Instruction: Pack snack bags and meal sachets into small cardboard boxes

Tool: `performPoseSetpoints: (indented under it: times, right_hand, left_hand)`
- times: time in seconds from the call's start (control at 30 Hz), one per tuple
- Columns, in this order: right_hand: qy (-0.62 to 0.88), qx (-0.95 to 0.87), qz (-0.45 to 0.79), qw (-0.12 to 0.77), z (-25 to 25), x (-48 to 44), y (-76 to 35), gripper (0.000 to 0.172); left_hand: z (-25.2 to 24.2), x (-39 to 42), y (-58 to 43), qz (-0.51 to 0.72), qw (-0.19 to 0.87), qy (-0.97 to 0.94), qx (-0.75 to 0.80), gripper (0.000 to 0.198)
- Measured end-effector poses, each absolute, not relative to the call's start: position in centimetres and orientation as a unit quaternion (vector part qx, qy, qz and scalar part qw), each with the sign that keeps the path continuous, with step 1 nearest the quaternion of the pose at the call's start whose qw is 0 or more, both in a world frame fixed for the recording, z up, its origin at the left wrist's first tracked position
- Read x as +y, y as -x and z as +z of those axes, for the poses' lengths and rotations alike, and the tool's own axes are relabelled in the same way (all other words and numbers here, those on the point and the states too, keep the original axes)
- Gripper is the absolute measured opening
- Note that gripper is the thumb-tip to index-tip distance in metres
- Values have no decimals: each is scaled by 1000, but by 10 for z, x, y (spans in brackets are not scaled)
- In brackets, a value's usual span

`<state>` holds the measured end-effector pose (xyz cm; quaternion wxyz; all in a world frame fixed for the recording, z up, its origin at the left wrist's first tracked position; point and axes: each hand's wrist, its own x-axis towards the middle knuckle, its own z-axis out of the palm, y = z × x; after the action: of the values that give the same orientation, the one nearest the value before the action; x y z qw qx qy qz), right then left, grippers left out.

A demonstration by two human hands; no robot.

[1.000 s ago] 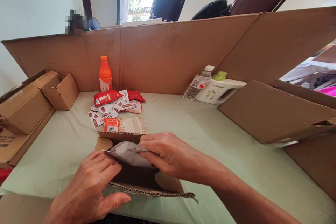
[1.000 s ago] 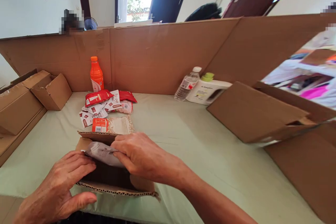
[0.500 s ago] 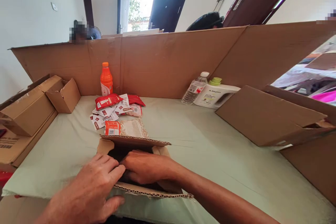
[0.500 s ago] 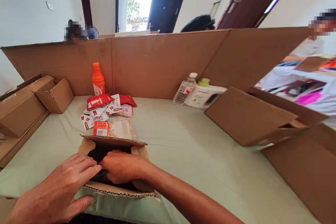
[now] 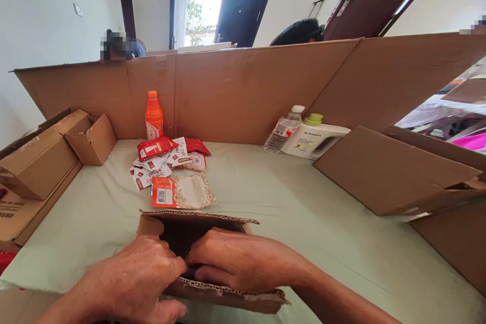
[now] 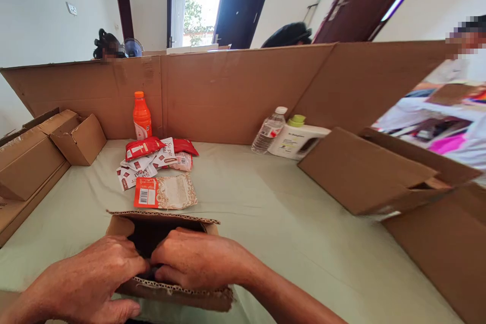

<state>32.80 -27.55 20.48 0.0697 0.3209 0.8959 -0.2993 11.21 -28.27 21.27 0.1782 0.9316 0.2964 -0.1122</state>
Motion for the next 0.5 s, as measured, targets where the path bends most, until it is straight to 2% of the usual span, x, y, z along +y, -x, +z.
performPoseSetpoints:
  times: [0.2,0.5]
  right_hand:
    - [-312,885,-341,-54,213,-278,-343,28]
    - [-275,881,-376,-84,211,-267,-346,32]
  left_hand:
    - [201,-277,-112,-111,174,-933,296,29]
    - [213,-276,-118,-145,201,-931,268,14]
